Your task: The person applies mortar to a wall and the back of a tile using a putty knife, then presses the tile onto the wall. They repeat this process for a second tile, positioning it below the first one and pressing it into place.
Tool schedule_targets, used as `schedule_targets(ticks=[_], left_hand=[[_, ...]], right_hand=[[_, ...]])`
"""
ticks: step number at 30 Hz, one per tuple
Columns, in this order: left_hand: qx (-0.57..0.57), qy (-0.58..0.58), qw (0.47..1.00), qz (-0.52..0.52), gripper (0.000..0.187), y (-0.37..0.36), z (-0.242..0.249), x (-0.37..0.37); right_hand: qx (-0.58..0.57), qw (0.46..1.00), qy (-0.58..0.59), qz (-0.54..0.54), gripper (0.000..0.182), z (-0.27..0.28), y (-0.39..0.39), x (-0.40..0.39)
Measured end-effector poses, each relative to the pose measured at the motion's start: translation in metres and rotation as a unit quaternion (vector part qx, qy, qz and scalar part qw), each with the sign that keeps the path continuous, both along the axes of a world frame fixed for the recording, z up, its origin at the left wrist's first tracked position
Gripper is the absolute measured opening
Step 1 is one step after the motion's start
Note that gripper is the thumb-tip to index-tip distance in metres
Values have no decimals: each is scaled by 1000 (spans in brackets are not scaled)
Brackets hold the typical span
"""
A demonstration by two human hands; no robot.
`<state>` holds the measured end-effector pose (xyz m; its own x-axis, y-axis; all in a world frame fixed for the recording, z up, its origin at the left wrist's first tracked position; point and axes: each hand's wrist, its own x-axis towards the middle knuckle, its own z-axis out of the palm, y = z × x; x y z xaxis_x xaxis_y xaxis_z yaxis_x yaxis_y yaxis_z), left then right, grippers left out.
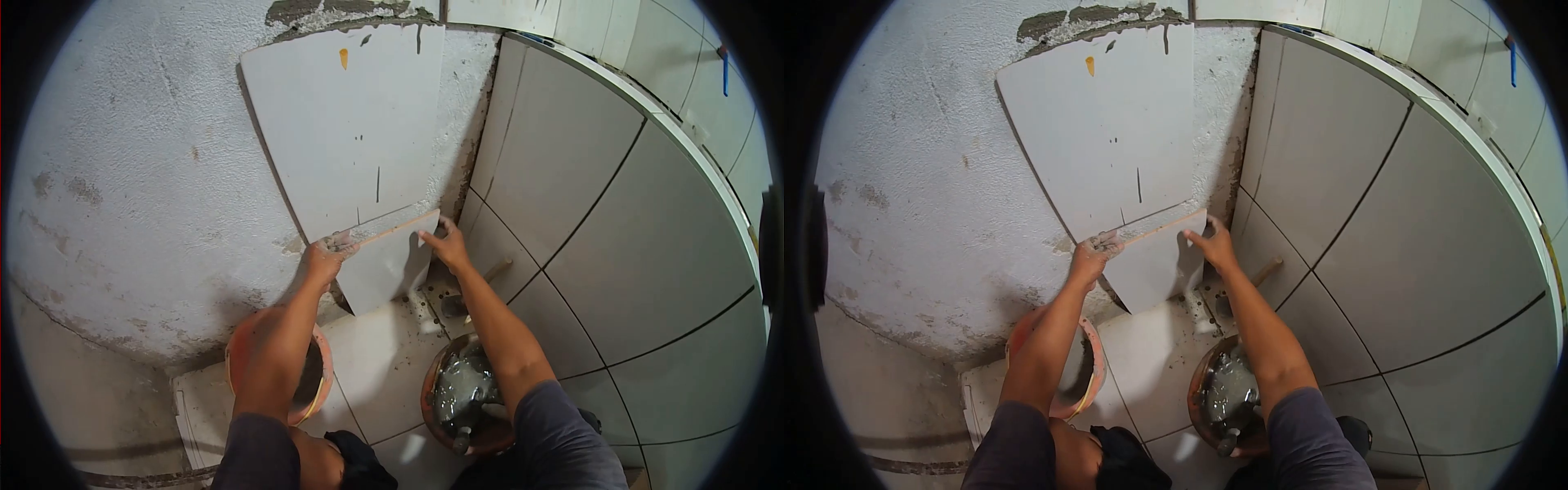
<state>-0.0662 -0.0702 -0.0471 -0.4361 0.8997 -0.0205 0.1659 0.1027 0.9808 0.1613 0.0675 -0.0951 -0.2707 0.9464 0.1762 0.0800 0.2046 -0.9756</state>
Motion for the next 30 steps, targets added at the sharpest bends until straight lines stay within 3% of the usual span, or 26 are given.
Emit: schedule_targets(ticks=[2,4,7,10,13,14,16,20,30], left_hand=[[-1,-1,1000,10,48,-1,3,0],[-5,-7,1000,19,48,-3,0,-3],[22,-75,997,12,48,-11,-4,-11],[-15,8,999,29,42,-22,-5,-17],[-37,197,980,14,30,-31,-22,-25],[-36,198,979,18,30,-33,-29,-27],[-8,245,964,108,32,-32,-31,-19],[29,252,956,144,32,-31,-42,-20],[94,255,940,205,34,-28,-46,-26]], right_hand=[[-1,999,-28,35,66,-3,7,-4],[-114,991,-7,65,67,-5,16,-7],[-83,995,-31,55,65,-13,22,-9],[-12,999,-38,9,62,-31,31,-18],[-17,999,-23,32,60,-25,27,-17],[-15,999,-21,35,60,-21,26,-21],[-17,1000,-3,18,50,-19,24,-26],[-14,999,-32,-4,51,-13,23,-34],[-25,998,51,4,46,-8,17,-45]])
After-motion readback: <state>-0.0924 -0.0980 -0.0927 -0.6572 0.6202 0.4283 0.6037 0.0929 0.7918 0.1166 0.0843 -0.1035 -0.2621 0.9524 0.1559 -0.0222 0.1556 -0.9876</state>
